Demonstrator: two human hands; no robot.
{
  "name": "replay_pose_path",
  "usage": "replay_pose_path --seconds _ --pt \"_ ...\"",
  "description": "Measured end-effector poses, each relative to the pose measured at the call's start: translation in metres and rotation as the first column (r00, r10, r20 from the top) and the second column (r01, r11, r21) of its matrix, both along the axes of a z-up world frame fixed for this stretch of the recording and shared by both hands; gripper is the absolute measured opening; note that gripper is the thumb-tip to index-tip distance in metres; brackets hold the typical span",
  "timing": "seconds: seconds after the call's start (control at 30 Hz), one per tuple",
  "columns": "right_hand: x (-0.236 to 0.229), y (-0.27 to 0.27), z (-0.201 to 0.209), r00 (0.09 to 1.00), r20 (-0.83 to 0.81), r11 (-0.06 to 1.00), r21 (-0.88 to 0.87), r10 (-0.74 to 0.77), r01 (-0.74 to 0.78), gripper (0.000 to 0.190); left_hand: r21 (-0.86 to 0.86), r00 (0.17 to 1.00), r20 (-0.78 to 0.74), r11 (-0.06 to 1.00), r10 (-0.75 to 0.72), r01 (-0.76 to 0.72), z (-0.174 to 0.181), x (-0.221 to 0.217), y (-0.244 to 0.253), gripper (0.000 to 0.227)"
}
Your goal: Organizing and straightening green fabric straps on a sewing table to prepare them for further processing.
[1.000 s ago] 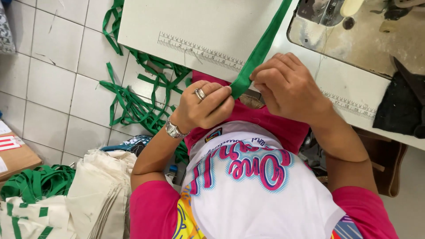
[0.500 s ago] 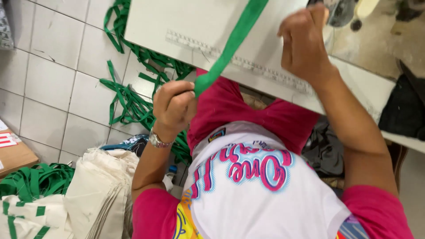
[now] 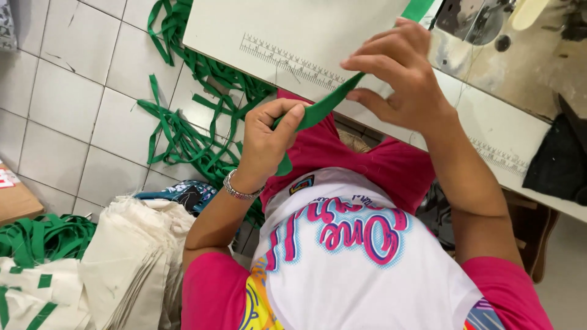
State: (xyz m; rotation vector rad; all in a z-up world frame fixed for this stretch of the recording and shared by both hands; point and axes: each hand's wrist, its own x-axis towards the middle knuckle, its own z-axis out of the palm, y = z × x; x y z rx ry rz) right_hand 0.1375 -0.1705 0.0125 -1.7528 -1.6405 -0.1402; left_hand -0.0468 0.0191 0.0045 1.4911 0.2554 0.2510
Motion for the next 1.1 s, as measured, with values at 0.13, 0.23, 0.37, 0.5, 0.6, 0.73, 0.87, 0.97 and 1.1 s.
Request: replay_pose_path --seconds 0.13,0.23,0.37,0.5,0.6,0.73,0.87,0.97,1.1 --pt "-0.034 0.008 0.035 0.971 0.204 0.983 0.158 -0.127 0.095 0.017 -0.281 0.993 -0.113 0.96 -0.022 -0.01 -0.018 0.003 -0.004 0.028" --pt "-0.047 0.017 0.039 0.939 0.323 0.985 0.16 -0.119 0.07 0.01 -0.284 0.993 -0.107 0.958 -0.056 0.023 -0.014 0.004 -0.007 0.029" --pt "-0.052 0.02 0.047 0.887 0.426 0.982 0.139 -0.175 0.127 0.024 -0.291 0.993 -0.102 0.956 -0.053 0.021 -0.011 0.002 -0.011 0.03" --pt "-0.057 0.017 0.056 0.826 0.537 0.985 0.051 -0.169 0.168 0.024 -0.231 0.993 -0.104 0.973 -0.054 0.029 0.004 0.002 -0.014 0.028" --pt "-0.06 0.017 0.053 0.782 0.596 0.979 0.03 -0.181 0.203 0.025 -0.204 0.994 -0.094 0.978 -0.055 0.035 0.009 0.004 -0.018 0.029" --pt "-0.036 0.004 0.014 0.989 0.062 0.99 0.034 -0.136 0.134 0.012 -0.224 0.995 -0.083 0.974 -0.048 0.028 0.005 0.0 -0.018 0.032" --pt "-0.033 0.002 0.015 0.931 -0.343 0.967 0.169 -0.122 0.189 0.006 -0.283 0.996 -0.08 0.959 -0.027 0.003 -0.002 0.0 -0.016 0.033" --pt "-0.039 0.002 0.02 0.983 -0.177 0.984 0.159 -0.047 0.075 0.014 -0.264 0.996 -0.087 0.964 -0.026 0.002 0.0 0.002 -0.017 0.03" --pt "-0.048 0.007 0.045 0.976 0.205 0.994 0.091 -0.076 0.058 0.009 -0.14 0.997 -0.06 0.989 -0.057 0.048 0.01 0.002 -0.019 0.031"
